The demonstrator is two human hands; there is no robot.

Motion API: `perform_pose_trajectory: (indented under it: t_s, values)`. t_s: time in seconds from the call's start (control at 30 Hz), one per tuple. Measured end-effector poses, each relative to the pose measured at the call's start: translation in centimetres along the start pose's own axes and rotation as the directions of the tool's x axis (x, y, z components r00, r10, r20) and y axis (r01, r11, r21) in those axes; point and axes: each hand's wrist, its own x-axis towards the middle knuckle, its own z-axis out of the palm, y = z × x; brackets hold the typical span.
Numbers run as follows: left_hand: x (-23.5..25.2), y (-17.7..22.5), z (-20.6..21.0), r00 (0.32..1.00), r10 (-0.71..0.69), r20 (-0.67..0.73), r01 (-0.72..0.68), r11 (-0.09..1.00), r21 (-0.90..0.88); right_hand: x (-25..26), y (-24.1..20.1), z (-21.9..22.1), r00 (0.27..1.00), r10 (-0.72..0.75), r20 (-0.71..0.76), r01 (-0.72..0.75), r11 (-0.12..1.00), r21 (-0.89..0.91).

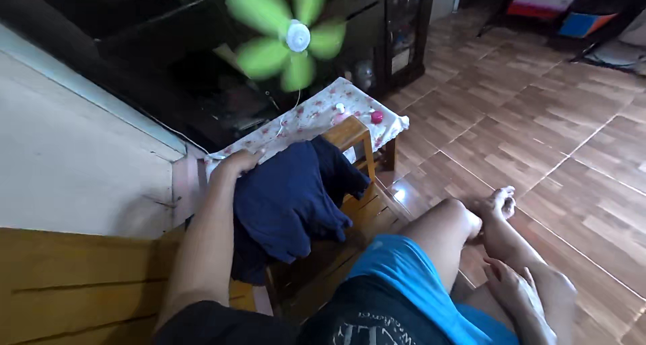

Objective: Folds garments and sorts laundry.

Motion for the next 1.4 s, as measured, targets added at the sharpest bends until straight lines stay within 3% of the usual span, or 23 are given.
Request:
perform_pose_trajectory:
  t_s: [0.03,0.13,0.2,0.3,0.4,0.5,0.57,0.6,0.63,0.67,0.73,0.8,0.87,0.9,0.93,0.97,1.0,1.07,1.1,1.2,1.3,1.4]
  values:
    - [0.6,-1.3,0.4,0.993,-0.093,0.069,0.092,0.996,0.021,-0.3,0.1,0.0,1.0,-0.007,-0.011,0.007,1.0,0.0]
    - [-0.2,-2.7,1.7,0.963,-0.256,0.082,0.263,0.96,-0.098,-0.4,-0.5,0.1,1.0,0.007,0.017,-0.006,1.0,-0.027]
    - [-0.4,-2.4,1.8,0.97,-0.203,0.133,0.218,0.97,-0.11,-0.3,-0.8,0.2,0.999,0.02,0.03,-0.019,0.999,-0.048]
    - [0.3,-2.0,1.6,0.985,0.026,0.169,-0.008,0.995,-0.102,-0.1,-1.0,0.4,0.998,0.039,0.049,-0.036,0.998,-0.06]
    - [3.7,-4.0,1.9,0.993,0.1,-0.068,-0.114,0.964,-0.241,-0.3,-1.0,0.3,0.998,0.034,0.046,-0.031,0.998,-0.052]
    - [1.1,-2.8,1.0,0.918,-0.042,-0.395,-0.201,0.809,-0.553,0.0,0.8,1.1,1.0,-0.002,0.009,0.002,1.0,-0.017]
    - [-5.5,4.0,-2.2,0.891,-0.271,-0.365,-0.144,0.594,-0.791,-0.3,0.5,0.1,0.999,-0.034,-0.014,0.036,0.994,0.107]
    - [-8.3,6.8,-3.0,0.862,-0.296,-0.412,-0.23,0.497,-0.837,-0.5,0.5,-0.3,0.995,-0.07,-0.07,0.081,0.982,0.172]
    - [-9.9,8.0,-3.2,0.839,-0.207,-0.503,-0.382,0.435,-0.816,-0.4,0.2,-1.1,0.991,-0.088,-0.101,0.11,0.966,0.235]
    - [-10.6,8.2,-2.9,0.801,-0.027,-0.598,-0.551,0.354,-0.755,-0.4,-0.2,-2.3,0.987,-0.111,-0.121,0.14,0.952,0.273]
    - [-11.8,9.7,-1.8,0.659,0.328,-0.677,-0.75,0.219,-0.624,-0.3,-1.2,-4.7,0.966,-0.173,-0.192,0.226,0.926,0.304]
    - [-15.7,14.3,1.0,0.494,0.576,-0.651,-0.827,0.08,-0.557,-0.4,-1.7,-7.2,0.943,-0.172,-0.285,0.262,0.911,0.318]
    - [-19.0,19.1,6.7,0.182,0.836,-0.518,-0.825,-0.158,-0.543,-1.5,-1.9,-9.7,0.908,-0.07,-0.414,0.258,0.87,0.42]
    - [-20.1,21.3,10.5,-0.005,0.924,-0.382,-0.791,-0.237,-0.564,-2.4,-1.5,-10.7,0.878,0.036,-0.478,0.23,0.843,0.486]
    - [-21.1,23.0,14.5,-0.174,0.968,-0.182,-0.782,-0.248,-0.572,-3.4,-0.9,-11.4,0.834,0.164,-0.528,0.185,0.817,0.546]
    - [-21.8,24.2,18.4,-0.304,0.95,0.068,-0.808,-0.22,-0.546,-4.6,0.1,-12.0,0.771,0.295,-0.564,0.134,0.792,0.596]
    - [-22.2,24.9,22.0,-0.346,0.895,0.283,-0.841,-0.161,-0.517,-5.8,1.7,-12.2,0.706,0.395,-0.588,0.089,0.774,0.627]
    - [-21.5,24.7,28.4,-0.27,0.809,0.522,-0.909,-0.036,-0.415,-8.8,5.2,-12.4,0.637,0.512,-0.577,-0.021,0.759,0.651]
    - [-20.6,24.2,31.0,-0.218,0.79,0.573,-0.94,-0.013,-0.34,-10.4,6.6,-12.3,0.617,0.556,-0.557,-0.081,0.749,0.657]
    - [-19.3,22.5,34.2,-0.156,0.855,0.495,-0.968,-0.033,-0.248,-13.5,8.6,-11.3,0.61,0.594,-0.524,-0.222,0.763,0.607]
    - [-19.2,22.5,33.5,-0.068,0.91,0.409,-0.959,0.053,-0.278,-12.7,7.8,-9.9,0.722,0.516,-0.461,-0.273,0.824,0.496]
    - [-18.7,23.1,32.4,0.084,0.94,0.331,-0.963,0.162,-0.217,-9.2,6.8,-8.0,0.839,0.353,-0.413,-0.235,0.921,0.31]
